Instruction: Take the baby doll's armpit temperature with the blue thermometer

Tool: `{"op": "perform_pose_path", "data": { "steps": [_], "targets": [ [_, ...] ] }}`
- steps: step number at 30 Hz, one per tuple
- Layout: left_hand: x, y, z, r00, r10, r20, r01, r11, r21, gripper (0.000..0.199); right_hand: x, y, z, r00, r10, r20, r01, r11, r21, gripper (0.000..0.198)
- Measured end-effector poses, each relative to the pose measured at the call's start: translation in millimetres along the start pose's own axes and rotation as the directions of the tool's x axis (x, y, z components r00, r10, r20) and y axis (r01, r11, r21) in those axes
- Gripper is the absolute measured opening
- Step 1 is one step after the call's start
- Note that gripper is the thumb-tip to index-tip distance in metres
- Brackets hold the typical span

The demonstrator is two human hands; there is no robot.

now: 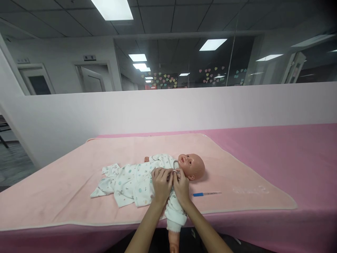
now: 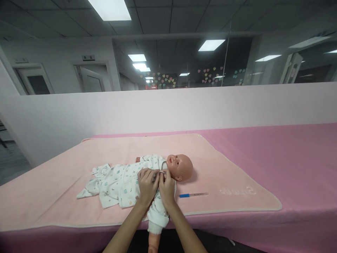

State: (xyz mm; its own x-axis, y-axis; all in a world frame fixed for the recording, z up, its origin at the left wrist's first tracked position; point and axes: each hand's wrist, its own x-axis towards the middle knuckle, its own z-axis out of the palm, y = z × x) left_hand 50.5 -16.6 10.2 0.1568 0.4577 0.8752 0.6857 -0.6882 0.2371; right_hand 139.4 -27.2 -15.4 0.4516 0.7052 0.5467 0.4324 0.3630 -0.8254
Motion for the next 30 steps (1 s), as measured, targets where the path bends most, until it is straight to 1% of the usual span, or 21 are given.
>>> {"op": "perform_pose_path", "data": {
  "steps": [5, 8, 11, 15, 18, 22, 24, 30],
  "targets": [
    [-1.1, 0.2, 0.1, 0.999, 0.011, -0.049, -0.012, 1.0, -0.017, 0.011, -0.1, -0.6, -1.5, 0.999, 0.035, 0.009, -0.035, 0.999, 0.021, 0.021],
    [-1.5, 0.7, -0.9, 0.998, 0.015, -0.055, -0.016, 1.0, -0.027, 0.01, 0.2, -0.3, -1.5, 0.999, 0.044, 0.014, -0.045, 0.998, 0.044, 0.022],
    [-1.9, 2.4, -2.2, 0.999, 0.022, -0.028, -0.022, 1.0, -0.018, 0.009, 0.4, 0.1, -1.3, 0.998, 0.055, 0.005, -0.056, 0.997, 0.058, 0.021],
    [-3.0, 4.0, -5.4, 0.999, 0.002, 0.038, -0.002, 1.0, 0.011, 0.01, 0.2, -0.7, -1.8, 0.999, 0.05, -0.013, -0.049, 0.996, 0.073, 0.02],
    [-5.3, 1.3, -10.5, 0.997, -0.049, 0.067, 0.046, 0.998, 0.039, 0.012, -0.3, -1.8, -2.7, 0.998, 0.056, -0.04, -0.051, 0.992, 0.114, 0.022],
    [-9.7, -5.9, -17.8, 0.978, -0.208, -0.02, 0.209, 0.974, 0.089, 0.016, -1.3, -3.7, -3.4, 0.997, 0.079, -0.026, -0.074, 0.985, 0.157, 0.023],
    [-11.3, -8.3, -19.7, 0.966, -0.252, -0.053, 0.256, 0.962, 0.094, 0.018, -1.8, -4.6, -3.5, 0.996, 0.082, -0.021, -0.078, 0.983, 0.166, 0.023],
    [-11.2, -6.5, -21.3, 0.965, -0.252, -0.067, 0.258, 0.962, 0.085, 0.012, -1.9, -5.7, -4.1, 0.997, 0.076, -0.035, -0.069, 0.984, 0.165, 0.022]
  ]
}}
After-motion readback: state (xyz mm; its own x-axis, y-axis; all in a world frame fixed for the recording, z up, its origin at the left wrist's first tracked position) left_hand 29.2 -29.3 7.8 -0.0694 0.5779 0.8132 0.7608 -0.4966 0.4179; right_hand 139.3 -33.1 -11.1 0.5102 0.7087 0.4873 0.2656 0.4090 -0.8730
